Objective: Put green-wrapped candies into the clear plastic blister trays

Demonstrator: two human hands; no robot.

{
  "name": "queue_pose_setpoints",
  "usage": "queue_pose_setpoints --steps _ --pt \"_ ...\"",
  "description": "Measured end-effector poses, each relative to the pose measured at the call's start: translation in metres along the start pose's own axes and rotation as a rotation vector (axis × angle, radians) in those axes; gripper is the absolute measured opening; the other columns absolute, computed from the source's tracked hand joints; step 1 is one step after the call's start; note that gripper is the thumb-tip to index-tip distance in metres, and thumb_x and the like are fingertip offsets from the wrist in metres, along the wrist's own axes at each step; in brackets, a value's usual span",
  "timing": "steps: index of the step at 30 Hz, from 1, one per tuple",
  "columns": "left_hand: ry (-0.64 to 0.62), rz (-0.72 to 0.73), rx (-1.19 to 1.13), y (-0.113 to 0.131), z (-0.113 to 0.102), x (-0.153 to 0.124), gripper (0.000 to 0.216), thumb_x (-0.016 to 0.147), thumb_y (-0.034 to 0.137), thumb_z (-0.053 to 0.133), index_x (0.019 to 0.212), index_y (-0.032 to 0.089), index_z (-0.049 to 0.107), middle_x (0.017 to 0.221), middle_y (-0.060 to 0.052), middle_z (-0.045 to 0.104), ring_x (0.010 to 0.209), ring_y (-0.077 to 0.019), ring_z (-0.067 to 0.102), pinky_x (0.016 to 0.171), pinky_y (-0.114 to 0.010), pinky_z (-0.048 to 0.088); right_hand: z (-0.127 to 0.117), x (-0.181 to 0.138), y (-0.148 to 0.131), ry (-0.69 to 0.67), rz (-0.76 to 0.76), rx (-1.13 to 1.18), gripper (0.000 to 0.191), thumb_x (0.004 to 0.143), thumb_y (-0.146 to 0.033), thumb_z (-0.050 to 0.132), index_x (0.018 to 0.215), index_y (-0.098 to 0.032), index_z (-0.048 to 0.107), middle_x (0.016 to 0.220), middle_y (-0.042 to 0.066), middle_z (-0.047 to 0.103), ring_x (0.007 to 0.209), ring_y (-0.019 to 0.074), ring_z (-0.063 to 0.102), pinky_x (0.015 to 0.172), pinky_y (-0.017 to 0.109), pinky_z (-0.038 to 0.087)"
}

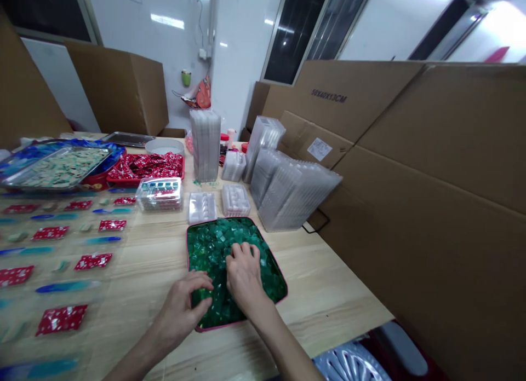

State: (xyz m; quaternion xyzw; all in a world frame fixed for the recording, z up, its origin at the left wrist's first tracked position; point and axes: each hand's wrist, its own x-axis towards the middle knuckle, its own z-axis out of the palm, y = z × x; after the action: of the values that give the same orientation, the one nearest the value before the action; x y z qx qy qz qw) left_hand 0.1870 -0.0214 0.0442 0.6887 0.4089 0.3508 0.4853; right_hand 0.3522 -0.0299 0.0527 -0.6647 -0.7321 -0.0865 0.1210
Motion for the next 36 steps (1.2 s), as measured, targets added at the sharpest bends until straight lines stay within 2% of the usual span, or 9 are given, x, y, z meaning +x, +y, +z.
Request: queue_pose_setpoints --steps 5,10,13,15,17,22,25,31,36 --pt "0.016 -0.041 0.03 -0.003 -0.004 0.004 0.016 0.065 0.008 0.06 0.068 0.021 0.069 0.077 -0.007 0.069 0.078 -0.0235 0.063 0.077 -0.036 0.046 0.002 0.002 0.005 -0.006 0.004 0.109 0.019 0.079 -0.006 0.056 0.066 -0.017 0.063 0.08 0.005 0.059 0.083 0.0202 0.047 0.083 0.039 0.03" --pt "0.003 -0.009 -0.174 -0.003 0.004 0.012 0.051 0.064 0.008 0.056 0.113 0.021 0.062 0.118 -0.009 0.061 0.093 -0.0212 0.061 0.071 -0.03 0.052 -0.019 -0.015 0.006 0.003 0.001 0.422 0.013 0.083 -0.012 0.057 0.074 -0.019 0.061 0.081 0.002 0.058 0.083 0.0186 0.05 0.083 0.038 0.031" --pt "-0.072 -0.066 -0.256 0.002 0.01 0.013 0.034 0.066 0.011 0.055 0.098 0.017 0.066 0.09 -0.006 0.068 0.074 -0.017 0.063 0.064 -0.027 0.052 -0.03 -0.022 0.0 -0.041 0.005 0.572 0.014 0.085 -0.015 0.056 0.073 -0.02 0.058 0.081 0.001 0.058 0.083 0.0183 0.051 0.082 0.037 0.033" --pt "-0.09 -0.145 -0.336 0.005 0.011 0.011 0.019 0.067 0.014 0.056 0.084 0.015 0.065 0.064 -0.001 0.063 0.059 -0.0146 0.061 0.057 -0.026 0.05 -0.034 -0.025 -0.006 -0.062 0.023 0.685 0.017 0.088 -0.018 0.053 0.071 -0.02 0.055 0.079 0.001 0.058 0.081 0.0177 0.052 0.08 0.034 0.036" --pt "-0.079 -0.199 -0.429 0.006 0.01 0.009 0.016 0.065 0.015 0.057 0.08 0.015 0.063 0.057 0.001 0.06 0.053 -0.0142 0.059 0.052 -0.025 0.049 -0.035 -0.027 -0.013 -0.026 0.028 0.75 0.018 0.09 -0.019 0.05 0.071 -0.019 0.052 0.078 0.001 0.057 0.08 0.0171 0.053 0.075 0.031 0.038" --pt "0.005 -0.192 -0.401 0.008 0.002 -0.001 0.014 0.066 0.017 0.058 0.079 0.015 0.062 0.056 0.002 0.06 0.05 -0.0139 0.058 0.047 -0.023 0.047 -0.029 -0.031 -0.027 0.256 -0.112 0.442 0.018 0.088 -0.006 0.041 0.077 -0.018 0.049 0.079 0.003 0.054 0.075 0.0171 0.047 0.078 0.036 0.035" --pt "0.011 -0.175 -0.355 0.013 -0.001 -0.008 0.011 0.068 0.019 0.058 0.077 0.016 0.062 0.054 0.002 0.059 0.049 -0.0135 0.058 0.046 -0.022 0.045 -0.027 -0.034 -0.03 0.319 -0.141 0.394 0.019 0.087 -0.002 0.041 0.079 -0.017 0.048 0.079 0.004 0.053 0.075 0.0167 0.046 0.074 0.034 0.035" --pt "0.015 -0.228 -0.406 0.025 0.007 -0.009 0.007 0.065 0.02 0.058 0.07 0.016 0.059 0.049 0.003 0.058 0.042 -0.0108 0.053 0.04 -0.02 0.039 -0.02 -0.037 -0.033 0.419 -0.059 0.318 0.017 0.087 -0.003 0.042 0.08 -0.017 0.049 0.079 0.006 0.052 0.075 0.0183 0.045 0.069 0.034 0.036" --pt "0.066 -0.331 -0.619 0.03 0.012 -0.012 0.011 0.06 0.02 0.063 0.067 0.016 0.056 0.044 0.002 0.058 0.037 -0.0095 0.05 0.038 -0.019 0.038 -0.01 -0.025 -0.031 0.469 0.06 0.324 0.021 0.088 -0.007 0.04 0.072 -0.018 0.047 0.074 0.005 0.051 0.073 0.0183 0.045 0.067 0.032 0.037"
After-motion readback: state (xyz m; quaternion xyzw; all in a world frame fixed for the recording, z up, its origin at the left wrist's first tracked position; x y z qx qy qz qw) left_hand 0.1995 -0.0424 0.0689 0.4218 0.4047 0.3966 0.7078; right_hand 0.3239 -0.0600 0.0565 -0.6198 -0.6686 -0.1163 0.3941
